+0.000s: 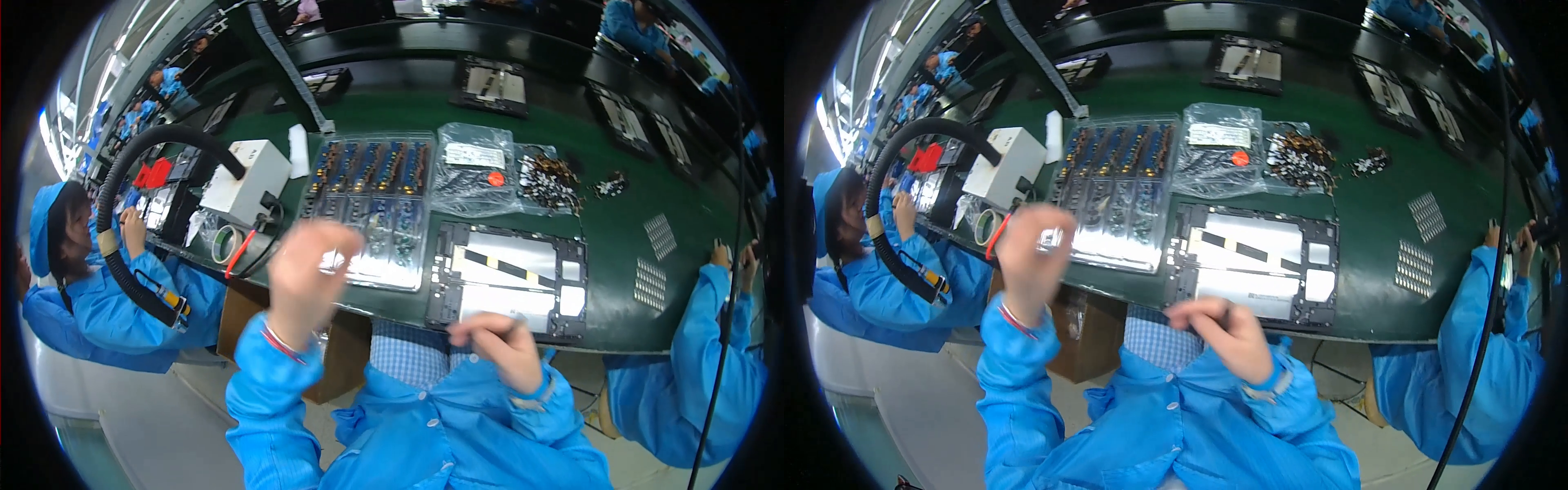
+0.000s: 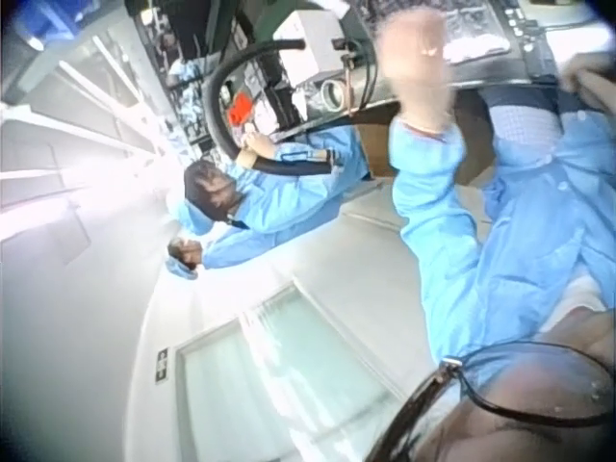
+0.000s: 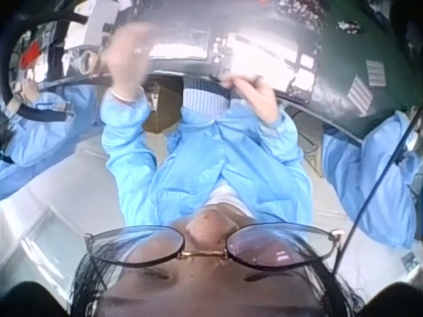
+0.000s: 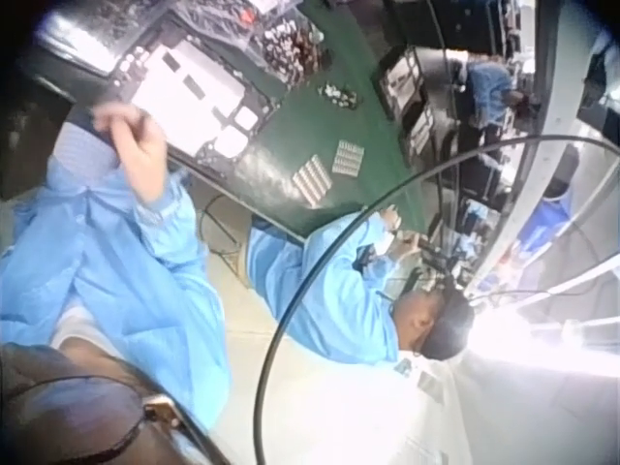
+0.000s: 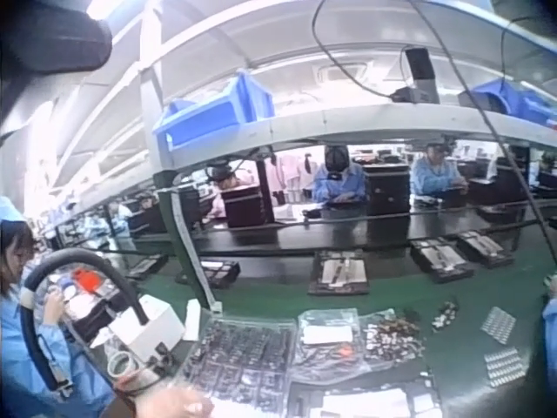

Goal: Assembling internal components, connecting flex cables, and fitting the housing for an electronic device on a production line.

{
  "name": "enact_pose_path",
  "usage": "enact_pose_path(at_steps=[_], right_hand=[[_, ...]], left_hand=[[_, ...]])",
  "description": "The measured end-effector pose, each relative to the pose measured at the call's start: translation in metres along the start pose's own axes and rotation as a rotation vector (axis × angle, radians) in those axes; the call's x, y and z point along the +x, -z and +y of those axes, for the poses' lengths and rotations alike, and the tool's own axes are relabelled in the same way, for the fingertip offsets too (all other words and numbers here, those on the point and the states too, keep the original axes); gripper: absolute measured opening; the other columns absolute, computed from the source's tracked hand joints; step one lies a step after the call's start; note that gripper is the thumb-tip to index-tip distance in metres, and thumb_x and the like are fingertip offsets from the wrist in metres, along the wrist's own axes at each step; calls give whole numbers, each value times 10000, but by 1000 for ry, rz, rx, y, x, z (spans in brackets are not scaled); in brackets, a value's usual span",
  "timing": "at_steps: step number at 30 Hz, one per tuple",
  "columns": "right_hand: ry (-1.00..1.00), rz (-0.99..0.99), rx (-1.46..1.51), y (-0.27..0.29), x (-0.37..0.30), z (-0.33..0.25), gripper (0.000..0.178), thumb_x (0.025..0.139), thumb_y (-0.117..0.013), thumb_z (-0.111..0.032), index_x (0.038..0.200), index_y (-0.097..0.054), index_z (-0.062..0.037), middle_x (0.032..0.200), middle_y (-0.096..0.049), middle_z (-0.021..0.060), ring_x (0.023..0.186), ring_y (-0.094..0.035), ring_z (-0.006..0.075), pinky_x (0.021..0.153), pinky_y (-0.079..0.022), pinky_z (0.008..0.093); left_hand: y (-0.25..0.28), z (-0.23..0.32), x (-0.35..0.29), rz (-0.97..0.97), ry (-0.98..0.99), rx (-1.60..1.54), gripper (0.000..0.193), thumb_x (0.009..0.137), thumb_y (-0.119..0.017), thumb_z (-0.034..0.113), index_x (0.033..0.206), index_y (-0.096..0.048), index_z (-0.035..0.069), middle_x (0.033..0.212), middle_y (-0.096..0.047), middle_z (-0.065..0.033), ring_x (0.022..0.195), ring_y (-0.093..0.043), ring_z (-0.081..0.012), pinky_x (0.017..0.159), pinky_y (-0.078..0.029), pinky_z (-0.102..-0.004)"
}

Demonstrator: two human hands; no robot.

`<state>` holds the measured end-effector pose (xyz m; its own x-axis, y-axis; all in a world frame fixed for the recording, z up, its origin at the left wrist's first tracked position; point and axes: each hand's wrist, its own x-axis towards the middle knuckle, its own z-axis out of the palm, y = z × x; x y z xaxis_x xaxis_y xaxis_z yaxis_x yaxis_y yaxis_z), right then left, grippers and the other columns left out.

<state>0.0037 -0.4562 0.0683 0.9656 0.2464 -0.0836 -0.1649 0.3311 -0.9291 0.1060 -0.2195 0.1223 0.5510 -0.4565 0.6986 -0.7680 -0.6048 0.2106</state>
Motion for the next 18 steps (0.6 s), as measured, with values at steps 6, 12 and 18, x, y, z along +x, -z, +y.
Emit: enact_pose_path(at_steps=[6,12,18], right_hand=[[-85,82,219,-15,44,16,224,859,-558,-153,965,-605,39,749,-607,43,555,-453,43,472,-301,180],[2,212,-2,-15,33,13,192,827,-592,-79,974,-615,43,804,-634,66,739,-598,110,658,-483,211],[303,336,-405,-25,22,4,183,745,-609,20,925,-636,19,692,-591,43,564,-472,57,488,-363,207]], left_hand=[[-41,59,-39,-5,-444,22,194,654,-670,53,843,-635,21,818,-610,-73,711,-612,-191,577,-511,-269],[-49,69,-29,-43,-114,-255,236,669,-687,66,890,-620,18,857,-607,-83,754,-600,-227,618,-500,-303],[-45,69,-12,-101,110,-221,253,645,-689,11,891,-628,22,845,-618,-82,742,-589,-240,651,-473,-326]])
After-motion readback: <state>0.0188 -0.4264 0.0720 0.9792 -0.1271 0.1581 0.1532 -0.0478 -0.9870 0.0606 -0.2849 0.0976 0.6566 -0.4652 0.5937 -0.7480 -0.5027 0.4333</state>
